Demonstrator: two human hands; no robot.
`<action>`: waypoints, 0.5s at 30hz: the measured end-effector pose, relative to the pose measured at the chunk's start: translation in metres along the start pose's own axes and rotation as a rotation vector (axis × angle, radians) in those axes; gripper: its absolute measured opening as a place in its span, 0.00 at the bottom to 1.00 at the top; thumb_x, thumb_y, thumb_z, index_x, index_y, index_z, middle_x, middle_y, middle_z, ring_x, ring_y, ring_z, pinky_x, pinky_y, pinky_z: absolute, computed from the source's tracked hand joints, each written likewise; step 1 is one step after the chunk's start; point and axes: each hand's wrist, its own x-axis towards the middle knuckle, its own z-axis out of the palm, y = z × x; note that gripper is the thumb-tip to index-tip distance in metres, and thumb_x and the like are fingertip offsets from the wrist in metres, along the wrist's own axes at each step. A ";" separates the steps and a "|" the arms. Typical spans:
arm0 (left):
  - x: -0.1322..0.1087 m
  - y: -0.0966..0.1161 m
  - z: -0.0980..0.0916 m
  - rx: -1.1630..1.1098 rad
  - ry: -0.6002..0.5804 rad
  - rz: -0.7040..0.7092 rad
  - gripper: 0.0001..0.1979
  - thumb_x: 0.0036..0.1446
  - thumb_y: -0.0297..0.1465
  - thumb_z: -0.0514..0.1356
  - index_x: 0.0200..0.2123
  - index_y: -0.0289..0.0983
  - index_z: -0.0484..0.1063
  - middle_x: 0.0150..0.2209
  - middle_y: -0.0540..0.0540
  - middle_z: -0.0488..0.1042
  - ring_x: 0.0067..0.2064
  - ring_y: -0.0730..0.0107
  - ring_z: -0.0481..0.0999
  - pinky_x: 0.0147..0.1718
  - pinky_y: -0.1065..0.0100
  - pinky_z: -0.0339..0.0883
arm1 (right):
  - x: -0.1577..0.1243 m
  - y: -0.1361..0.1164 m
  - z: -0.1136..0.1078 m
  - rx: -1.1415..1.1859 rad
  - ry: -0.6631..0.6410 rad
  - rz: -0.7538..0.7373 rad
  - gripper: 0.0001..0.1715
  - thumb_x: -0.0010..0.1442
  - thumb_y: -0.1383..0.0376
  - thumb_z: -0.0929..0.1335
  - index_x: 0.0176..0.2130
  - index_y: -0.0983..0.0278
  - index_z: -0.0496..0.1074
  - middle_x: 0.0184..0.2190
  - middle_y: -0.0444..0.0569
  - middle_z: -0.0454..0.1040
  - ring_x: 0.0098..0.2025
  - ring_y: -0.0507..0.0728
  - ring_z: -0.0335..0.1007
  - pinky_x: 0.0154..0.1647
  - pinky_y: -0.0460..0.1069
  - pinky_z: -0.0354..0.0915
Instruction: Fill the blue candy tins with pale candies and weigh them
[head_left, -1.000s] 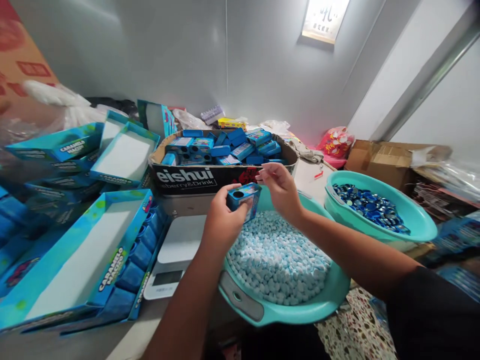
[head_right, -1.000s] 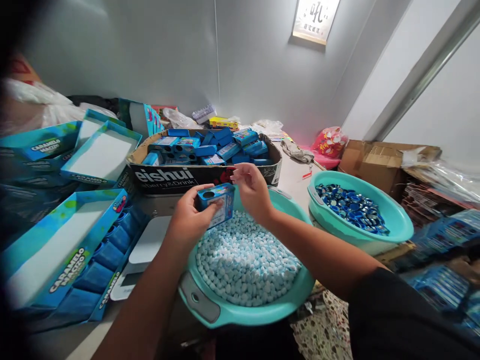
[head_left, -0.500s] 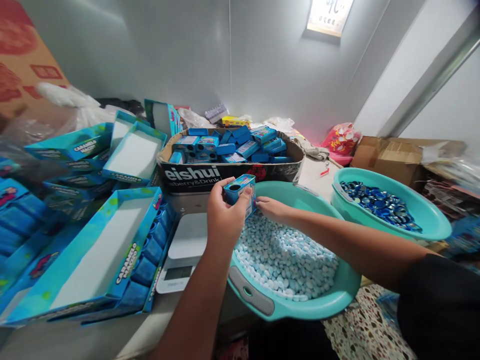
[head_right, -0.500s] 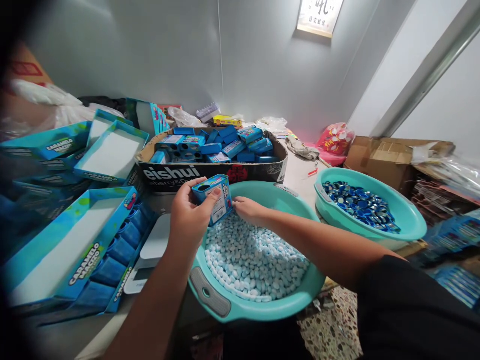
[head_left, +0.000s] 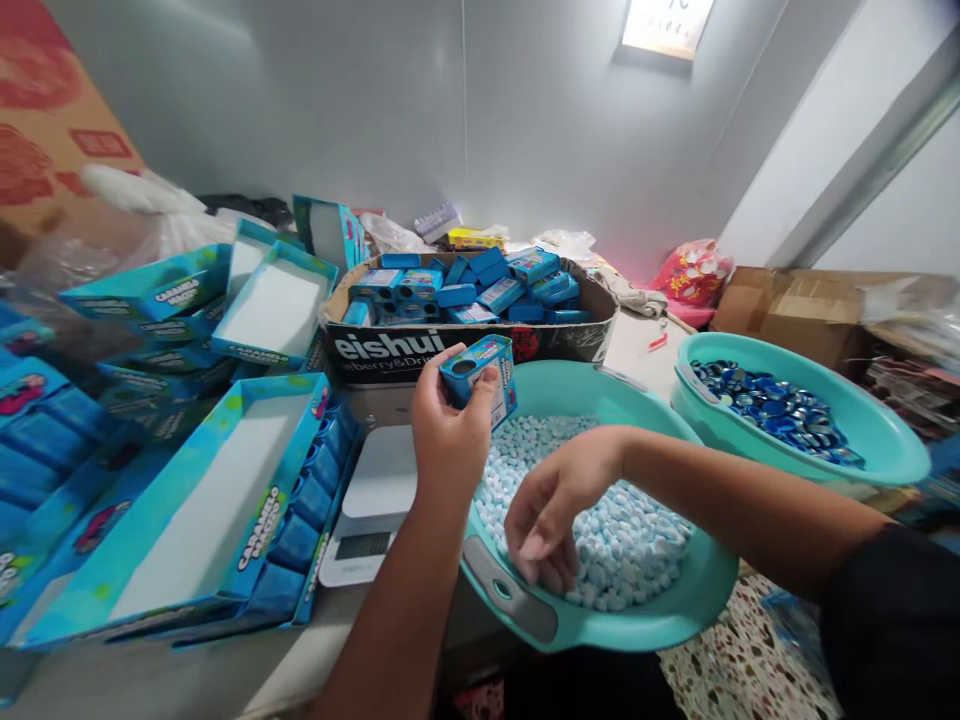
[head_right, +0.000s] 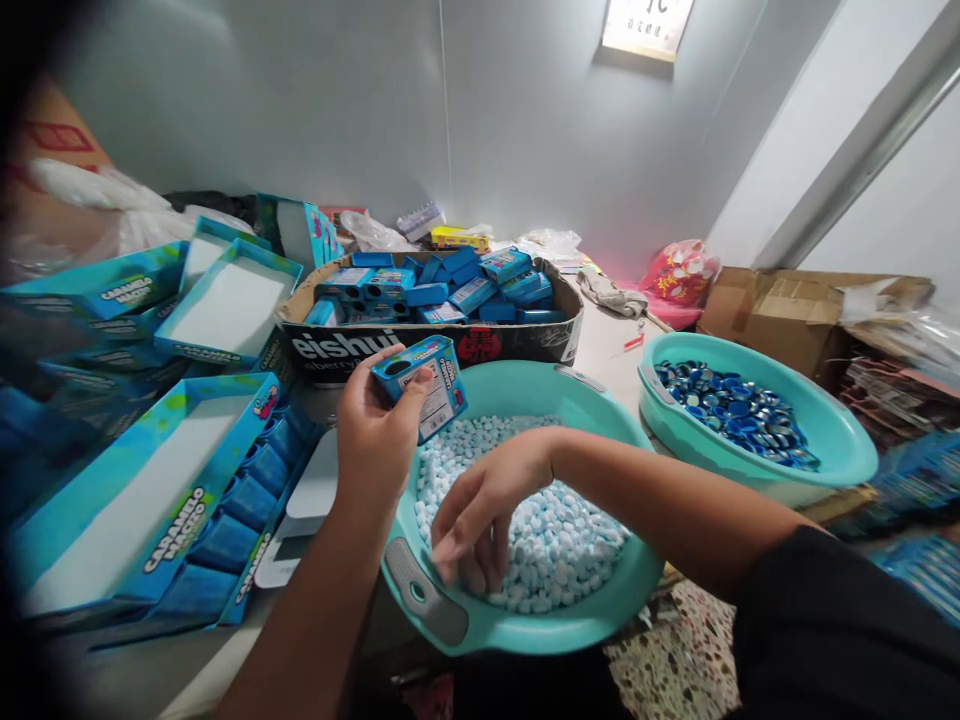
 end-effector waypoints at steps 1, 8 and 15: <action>0.000 0.000 0.000 0.002 -0.006 -0.001 0.24 0.53 0.38 0.66 0.51 0.38 0.68 0.45 0.44 0.76 0.46 0.62 0.77 0.48 0.61 0.72 | 0.005 0.001 0.002 0.038 -0.027 -0.018 0.25 0.47 0.48 0.75 0.33 0.67 0.75 0.26 0.50 0.77 0.29 0.55 0.76 0.35 0.50 0.71; 0.002 -0.007 -0.001 0.028 -0.045 -0.046 0.24 0.53 0.40 0.66 0.52 0.39 0.68 0.46 0.43 0.76 0.48 0.60 0.77 0.50 0.59 0.71 | 0.021 0.013 -0.033 -0.107 0.576 0.021 0.13 0.61 0.56 0.67 0.37 0.64 0.70 0.24 0.47 0.76 0.23 0.55 0.74 0.27 0.51 0.71; 0.002 -0.007 0.001 0.019 -0.015 -0.025 0.24 0.52 0.39 0.66 0.51 0.38 0.68 0.45 0.43 0.76 0.46 0.61 0.78 0.47 0.60 0.72 | -0.002 0.010 -0.047 -0.397 0.931 0.111 0.11 0.59 0.61 0.68 0.27 0.65 0.69 0.18 0.44 0.71 0.16 0.52 0.68 0.24 0.49 0.67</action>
